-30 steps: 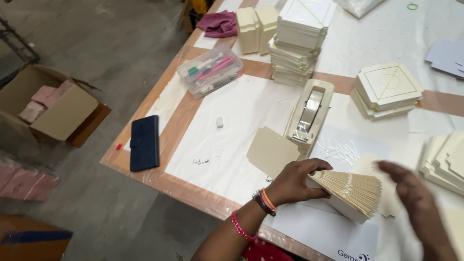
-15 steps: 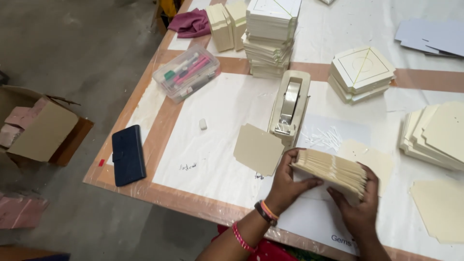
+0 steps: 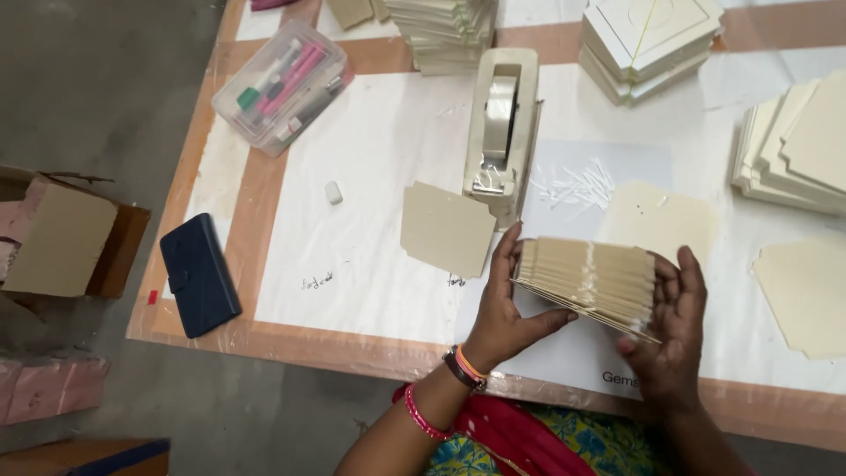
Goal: The person assembles paper components by hand, folding and aligning small white cards and securing them with thin white strips.
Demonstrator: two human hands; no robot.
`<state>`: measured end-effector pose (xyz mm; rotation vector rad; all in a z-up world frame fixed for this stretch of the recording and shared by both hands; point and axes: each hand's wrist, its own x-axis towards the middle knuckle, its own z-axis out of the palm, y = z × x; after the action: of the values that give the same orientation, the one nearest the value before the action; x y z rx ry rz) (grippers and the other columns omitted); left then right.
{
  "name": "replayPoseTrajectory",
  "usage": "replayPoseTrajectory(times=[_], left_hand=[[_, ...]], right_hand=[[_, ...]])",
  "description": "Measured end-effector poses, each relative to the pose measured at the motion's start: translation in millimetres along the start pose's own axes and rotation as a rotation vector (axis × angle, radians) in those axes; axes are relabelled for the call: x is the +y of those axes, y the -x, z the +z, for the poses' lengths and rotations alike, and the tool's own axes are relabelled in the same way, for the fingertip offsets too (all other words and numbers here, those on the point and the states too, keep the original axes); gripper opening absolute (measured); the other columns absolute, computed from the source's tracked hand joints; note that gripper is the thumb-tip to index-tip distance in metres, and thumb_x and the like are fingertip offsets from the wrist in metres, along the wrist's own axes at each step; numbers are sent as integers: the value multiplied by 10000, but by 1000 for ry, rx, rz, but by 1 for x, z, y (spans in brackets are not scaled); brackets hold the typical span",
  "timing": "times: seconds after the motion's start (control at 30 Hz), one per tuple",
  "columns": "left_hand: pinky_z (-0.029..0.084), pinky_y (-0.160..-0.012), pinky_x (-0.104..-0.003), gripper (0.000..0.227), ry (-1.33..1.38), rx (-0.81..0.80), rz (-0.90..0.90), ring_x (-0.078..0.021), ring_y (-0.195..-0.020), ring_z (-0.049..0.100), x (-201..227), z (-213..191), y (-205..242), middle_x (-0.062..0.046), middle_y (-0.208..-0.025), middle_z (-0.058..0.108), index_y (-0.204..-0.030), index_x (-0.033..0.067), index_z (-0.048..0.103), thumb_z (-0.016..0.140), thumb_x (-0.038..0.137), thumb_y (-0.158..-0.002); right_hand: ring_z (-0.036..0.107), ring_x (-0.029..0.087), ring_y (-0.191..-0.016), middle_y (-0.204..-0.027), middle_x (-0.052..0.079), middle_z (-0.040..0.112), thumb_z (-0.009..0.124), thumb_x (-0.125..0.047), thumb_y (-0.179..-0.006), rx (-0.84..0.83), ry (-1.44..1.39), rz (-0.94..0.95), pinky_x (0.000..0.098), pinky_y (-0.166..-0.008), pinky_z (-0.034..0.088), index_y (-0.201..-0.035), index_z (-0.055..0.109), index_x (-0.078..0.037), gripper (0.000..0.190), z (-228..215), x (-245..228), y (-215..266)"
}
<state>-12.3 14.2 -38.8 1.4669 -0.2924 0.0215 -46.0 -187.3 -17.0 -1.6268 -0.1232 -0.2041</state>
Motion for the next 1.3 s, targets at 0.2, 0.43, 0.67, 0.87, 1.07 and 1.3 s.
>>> replayPoseTrajectory(times=[0.2, 0.43, 0.67, 0.87, 1.07, 1.3], left_hand=[[384, -1209, -438, 1215, -313, -19, 84, -357, -1471, 415, 13, 2, 1, -242, -1572, 379, -1626, -1, 128, 922, 136, -717], [469, -1189, -392, 959, -139, 27, 17, -293, -1419, 541, -21, 10, 12, -198, -1481, 526, -1596, -5, 285, 858, 123, -837], [530, -1097, -365, 666, -122, -61, -6, -269, -1262, 644, -23, 13, 15, -171, -1303, 627, -1433, -5, 404, 802, 162, -925], [519, -1120, -422, 603, -235, -44, 195, -275, -1190, 656, 33, -19, 17, -161, -1240, 639, -1337, 10, 508, 829, 140, -843], [622, -921, -330, 500, 168, 302, -30, -164, -1084, 692, 37, -134, 0, -78, -1224, 677, -1343, 18, 550, 778, 75, -902], [590, -981, -267, 499, 362, 657, 58, -176, -1102, 690, 16, -278, -104, -120, -1231, 682, -1319, -50, 522, 725, -2, -866]], right_hand=[[450, 292, -1421, -1550, 211, 440, 526, -669, -955, 117, 79, 154, 421, -1195, 345, -1611, 300, 8, 969, 7, -5, -4], [441, 239, -1391, -1518, 168, 423, 537, -678, -1002, 177, -93, 18, 381, -1214, 342, -1588, 304, 33, 950, 22, 12, 4], [471, 202, -1275, -1377, 105, 432, 573, -607, -1129, 291, -182, -100, 382, -1141, 414, -1533, 290, 12, 791, 6, 57, 18], [581, 225, -1236, -1351, 158, 535, 501, -417, -1100, 122, 304, -73, 410, -997, 484, -1443, 336, -11, 557, 8, -27, 20], [538, 255, -1331, -1432, 183, 516, 512, -166, -1023, -71, -322, 110, 431, -1176, 412, -1583, 241, 3, 645, 54, -45, 3], [600, 329, -1268, -1315, 241, 605, 545, 73, -876, -189, -158, 228, 463, -1120, 437, -1464, 391, 47, 609, 31, 18, 35]])
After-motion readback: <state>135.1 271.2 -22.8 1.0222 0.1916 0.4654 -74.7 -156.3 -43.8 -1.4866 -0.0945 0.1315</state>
